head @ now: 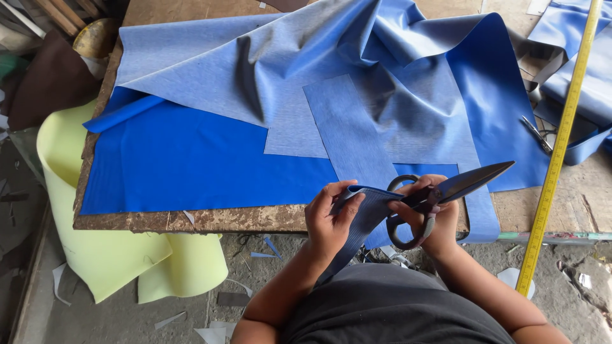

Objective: Measuring, marking, and cutting blue fabric strips on a workshop table using a ruler and scissors

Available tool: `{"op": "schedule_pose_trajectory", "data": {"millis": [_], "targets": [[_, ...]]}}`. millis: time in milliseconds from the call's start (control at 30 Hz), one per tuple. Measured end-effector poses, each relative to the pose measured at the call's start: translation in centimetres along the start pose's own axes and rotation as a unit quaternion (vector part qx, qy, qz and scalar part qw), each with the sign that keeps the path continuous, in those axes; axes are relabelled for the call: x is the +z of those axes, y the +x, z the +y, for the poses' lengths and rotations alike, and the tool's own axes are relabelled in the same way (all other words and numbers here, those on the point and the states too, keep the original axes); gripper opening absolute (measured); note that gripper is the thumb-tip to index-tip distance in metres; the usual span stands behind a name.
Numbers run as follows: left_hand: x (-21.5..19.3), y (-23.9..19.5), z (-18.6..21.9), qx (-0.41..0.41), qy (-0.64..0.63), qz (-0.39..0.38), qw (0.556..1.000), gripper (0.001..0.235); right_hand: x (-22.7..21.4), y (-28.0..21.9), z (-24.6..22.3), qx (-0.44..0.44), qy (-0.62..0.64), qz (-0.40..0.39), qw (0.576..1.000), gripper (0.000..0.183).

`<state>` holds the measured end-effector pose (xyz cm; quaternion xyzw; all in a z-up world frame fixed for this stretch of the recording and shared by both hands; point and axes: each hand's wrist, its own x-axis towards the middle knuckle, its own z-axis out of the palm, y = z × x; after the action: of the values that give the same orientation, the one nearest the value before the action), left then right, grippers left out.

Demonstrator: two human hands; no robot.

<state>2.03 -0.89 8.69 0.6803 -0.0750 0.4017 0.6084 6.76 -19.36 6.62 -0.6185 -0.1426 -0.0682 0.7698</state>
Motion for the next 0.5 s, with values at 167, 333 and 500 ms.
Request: {"op": "schedule_pose_trajectory", "data": {"millis": [167,333,500], "targets": [[0.4,0.1,-0.1,-0.011,-0.014,0.003,1.000,0.019,-0.6,-0.3,0.4,-0.020,-0.001,0.006,1.000,0.054],[0.6,0.1,-0.2,-0.005,-0.027,-0.014,1.000,0.018,-1.3,-0.7,0.9,-0.034,-0.017,0.030,0.999,0.053],[0.5,0.2,-1.0,-0.039,-0.132,-0.036,0.990,0.016,-1.6,-1.2,1.3,-0.048,-0.025,0.060,0.997,0.053]]}}
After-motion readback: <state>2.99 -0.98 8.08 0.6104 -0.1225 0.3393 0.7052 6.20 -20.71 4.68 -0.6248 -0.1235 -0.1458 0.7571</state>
